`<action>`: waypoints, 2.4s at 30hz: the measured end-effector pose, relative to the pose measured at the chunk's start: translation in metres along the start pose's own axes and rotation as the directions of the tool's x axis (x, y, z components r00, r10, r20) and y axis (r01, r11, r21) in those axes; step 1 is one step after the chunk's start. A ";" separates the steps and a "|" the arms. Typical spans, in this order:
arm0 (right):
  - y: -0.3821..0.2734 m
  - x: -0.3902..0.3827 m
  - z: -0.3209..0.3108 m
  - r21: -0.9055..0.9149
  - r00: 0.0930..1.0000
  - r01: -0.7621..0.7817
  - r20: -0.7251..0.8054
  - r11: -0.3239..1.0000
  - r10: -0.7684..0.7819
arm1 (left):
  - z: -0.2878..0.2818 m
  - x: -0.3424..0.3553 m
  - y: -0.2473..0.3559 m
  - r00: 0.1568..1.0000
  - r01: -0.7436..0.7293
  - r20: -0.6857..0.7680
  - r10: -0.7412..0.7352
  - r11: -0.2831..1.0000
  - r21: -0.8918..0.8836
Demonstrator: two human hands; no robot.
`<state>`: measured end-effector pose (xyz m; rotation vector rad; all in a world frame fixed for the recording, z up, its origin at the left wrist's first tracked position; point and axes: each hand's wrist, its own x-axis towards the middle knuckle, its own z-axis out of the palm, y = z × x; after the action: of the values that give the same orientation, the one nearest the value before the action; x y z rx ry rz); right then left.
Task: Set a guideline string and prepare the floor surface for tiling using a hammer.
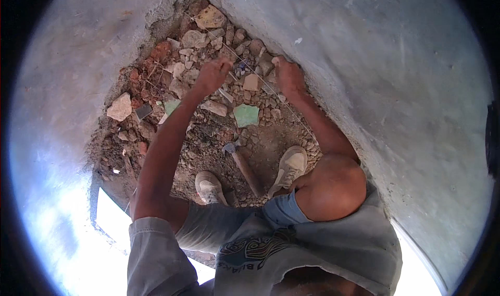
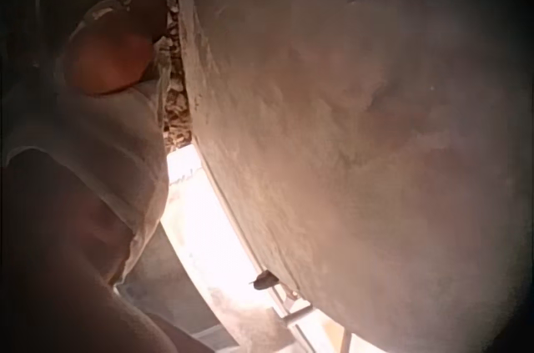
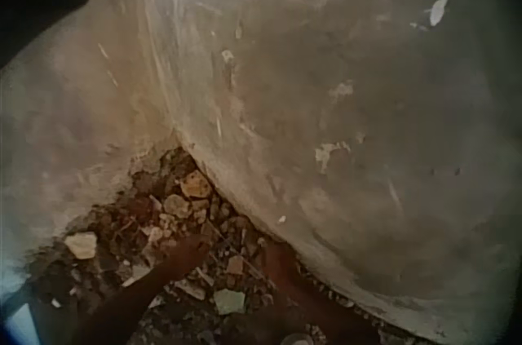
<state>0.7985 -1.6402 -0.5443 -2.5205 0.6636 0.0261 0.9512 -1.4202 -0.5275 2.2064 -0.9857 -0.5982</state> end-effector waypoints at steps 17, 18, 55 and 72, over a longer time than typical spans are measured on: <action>0.104 -0.218 -0.059 0.606 0.784 -0.619 0.503 0.499 0.363 | 0.052 0.002 -0.050 0.996 0.008 0.092 -0.005 0.999 -0.031; 0.113 -0.239 -0.049 0.560 0.807 -0.577 0.506 0.595 0.306 | 0.055 0.002 -0.051 0.992 0.061 0.118 -0.054 0.996 -0.058; 0.149 -0.385 -0.024 0.140 0.651 -0.600 0.657 0.788 0.379 | 0.196 -0.070 0.136 0.750 0.070 0.452 -0.483 -0.621 -0.780; 0.001 0.032 0.007 0.518 0.958 -0.148 0.285 0.842 -0.007 | 0.205 -0.100 0.145 0.679 0.294 0.404 -0.614 -0.277 -0.915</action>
<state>0.8268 -1.6522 -0.5553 -1.9018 0.5547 0.1913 0.6920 -1.4927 -0.5526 0.9711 0.6535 -0.9337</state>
